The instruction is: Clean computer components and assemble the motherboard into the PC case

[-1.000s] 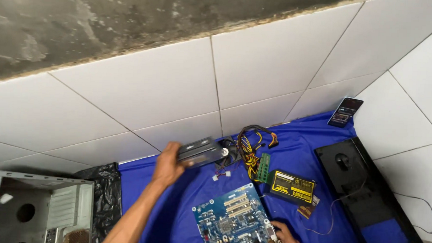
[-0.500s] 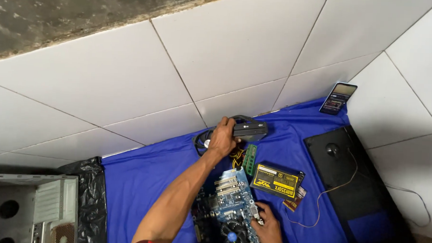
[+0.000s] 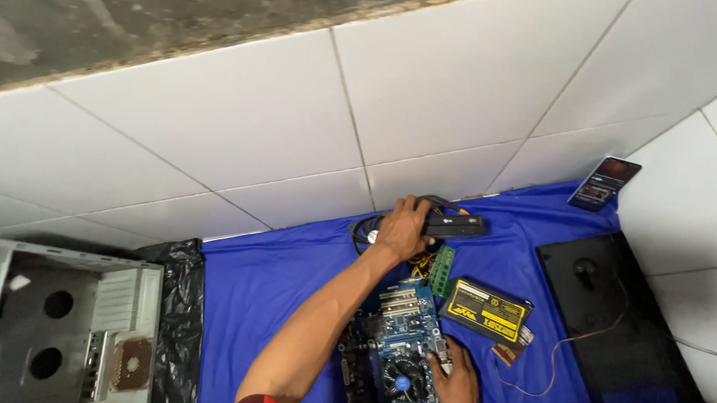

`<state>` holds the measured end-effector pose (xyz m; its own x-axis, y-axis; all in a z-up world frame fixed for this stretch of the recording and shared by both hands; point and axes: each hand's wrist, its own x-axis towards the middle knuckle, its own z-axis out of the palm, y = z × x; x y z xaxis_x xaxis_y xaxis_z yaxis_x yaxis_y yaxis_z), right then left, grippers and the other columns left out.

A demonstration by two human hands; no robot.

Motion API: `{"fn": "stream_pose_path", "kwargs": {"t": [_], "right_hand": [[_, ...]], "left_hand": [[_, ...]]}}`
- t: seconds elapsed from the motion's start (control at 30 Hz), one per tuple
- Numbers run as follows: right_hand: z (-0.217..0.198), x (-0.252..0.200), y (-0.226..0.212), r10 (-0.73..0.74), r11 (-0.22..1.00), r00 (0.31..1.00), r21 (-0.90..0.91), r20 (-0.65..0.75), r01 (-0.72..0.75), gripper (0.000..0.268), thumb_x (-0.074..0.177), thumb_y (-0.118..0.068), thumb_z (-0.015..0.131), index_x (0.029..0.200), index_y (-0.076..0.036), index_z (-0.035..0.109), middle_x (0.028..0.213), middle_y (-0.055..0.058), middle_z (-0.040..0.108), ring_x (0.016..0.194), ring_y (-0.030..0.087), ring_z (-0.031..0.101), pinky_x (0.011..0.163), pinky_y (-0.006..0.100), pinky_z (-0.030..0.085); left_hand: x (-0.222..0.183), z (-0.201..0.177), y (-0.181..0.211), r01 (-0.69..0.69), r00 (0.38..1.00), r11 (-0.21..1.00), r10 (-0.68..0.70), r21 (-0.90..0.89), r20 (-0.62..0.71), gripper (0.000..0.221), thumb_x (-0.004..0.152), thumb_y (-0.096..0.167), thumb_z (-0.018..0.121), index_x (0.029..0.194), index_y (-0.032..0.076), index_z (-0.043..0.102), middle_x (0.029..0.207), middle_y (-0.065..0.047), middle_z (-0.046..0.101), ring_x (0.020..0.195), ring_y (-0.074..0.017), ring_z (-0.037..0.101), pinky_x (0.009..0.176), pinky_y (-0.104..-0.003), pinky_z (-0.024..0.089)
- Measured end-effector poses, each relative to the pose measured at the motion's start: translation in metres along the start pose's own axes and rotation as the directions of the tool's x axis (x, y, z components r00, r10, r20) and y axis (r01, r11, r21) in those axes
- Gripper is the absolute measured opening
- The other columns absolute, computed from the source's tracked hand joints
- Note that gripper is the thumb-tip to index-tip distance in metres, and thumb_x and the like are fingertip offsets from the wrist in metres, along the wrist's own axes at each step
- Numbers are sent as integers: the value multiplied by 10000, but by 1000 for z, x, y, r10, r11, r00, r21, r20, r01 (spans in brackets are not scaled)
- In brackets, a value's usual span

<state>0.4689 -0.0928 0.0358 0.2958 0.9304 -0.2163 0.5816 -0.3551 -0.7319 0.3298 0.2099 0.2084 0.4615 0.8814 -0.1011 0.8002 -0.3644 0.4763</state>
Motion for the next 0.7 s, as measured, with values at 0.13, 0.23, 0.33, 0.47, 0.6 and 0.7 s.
{"fn": "stream_pose_path", "kwargs": {"t": [0.13, 0.23, 0.33, 0.47, 0.6, 0.7], "right_hand": [[0, -10, -1, -79, 997, 989, -20, -126, 77, 628, 825, -289, 754, 1423, -180, 595, 1235, 159, 636, 1109, 296, 705, 976, 412, 543], [-2, -14, -11, -20, 998, 993, -58, -116, 13, 692, 816, -294, 755, 1473, -187, 562, 1244, 176, 608, 1170, 323, 647, 1038, 425, 499], [7, -6, -4, -10, 985, 994, -172, -106, -8, 759, 802, -348, 744, 1506, -165, 528, 1333, 170, 601, 1240, 372, 565, 1070, 475, 449], [25, -6, 25, -104, 974, 986, -213, -130, 75, 792, 786, -357, 733, 1498, -98, 502, 1446, 126, 591, 1209, 449, 523, 1097, 523, 395], [19, -36, -1, -22, 985, 988, -175, -153, -5, 818, 772, -314, 740, 1541, -175, 497, 1396, 171, 607, 1299, 375, 524, 1134, 485, 396], [23, -37, 26, -328, 907, 920, -343, -215, 243, 801, 706, -328, 763, 1453, -107, 577, 1262, 153, 687, 1158, 405, 624, 1066, 513, 461]], "left_hand": [[-20, 1, -9, -37, 999, 998, 36, -54, -26, 741, 745, 278, 876, 1365, 111, 506, 1309, -205, 525, 1223, -444, 522, 950, -570, 502], [-33, 11, -21, -66, 994, 997, 62, -45, -85, 617, 782, 278, 838, 1308, 141, 547, 1279, -182, 548, 1186, -430, 549, 910, -575, 512], [-36, 31, -34, -97, 995, 995, 97, 5, -36, 504, 824, 298, 801, 1256, 131, 601, 1246, -182, 588, 1166, -422, 579, 878, -566, 539], [-50, 33, -25, -120, 985, 992, 125, -49, 120, 236, 945, 122, 670, 1170, 64, 627, 1206, -196, 643, 879, -440, 727, 784, -544, 616], [-80, 38, -17, -60, 998, 982, 61, -176, -1, 290, 948, 166, 662, 1202, 52, 583, 1277, -208, 565, 965, -552, 671, 818, -646, 537], [-140, 23, -17, 22, 994, 926, -60, -377, -89, 574, 916, 206, 657, 1455, 90, 496, 1544, -230, 420, 1122, -599, 584, 972, -653, 470]]}}
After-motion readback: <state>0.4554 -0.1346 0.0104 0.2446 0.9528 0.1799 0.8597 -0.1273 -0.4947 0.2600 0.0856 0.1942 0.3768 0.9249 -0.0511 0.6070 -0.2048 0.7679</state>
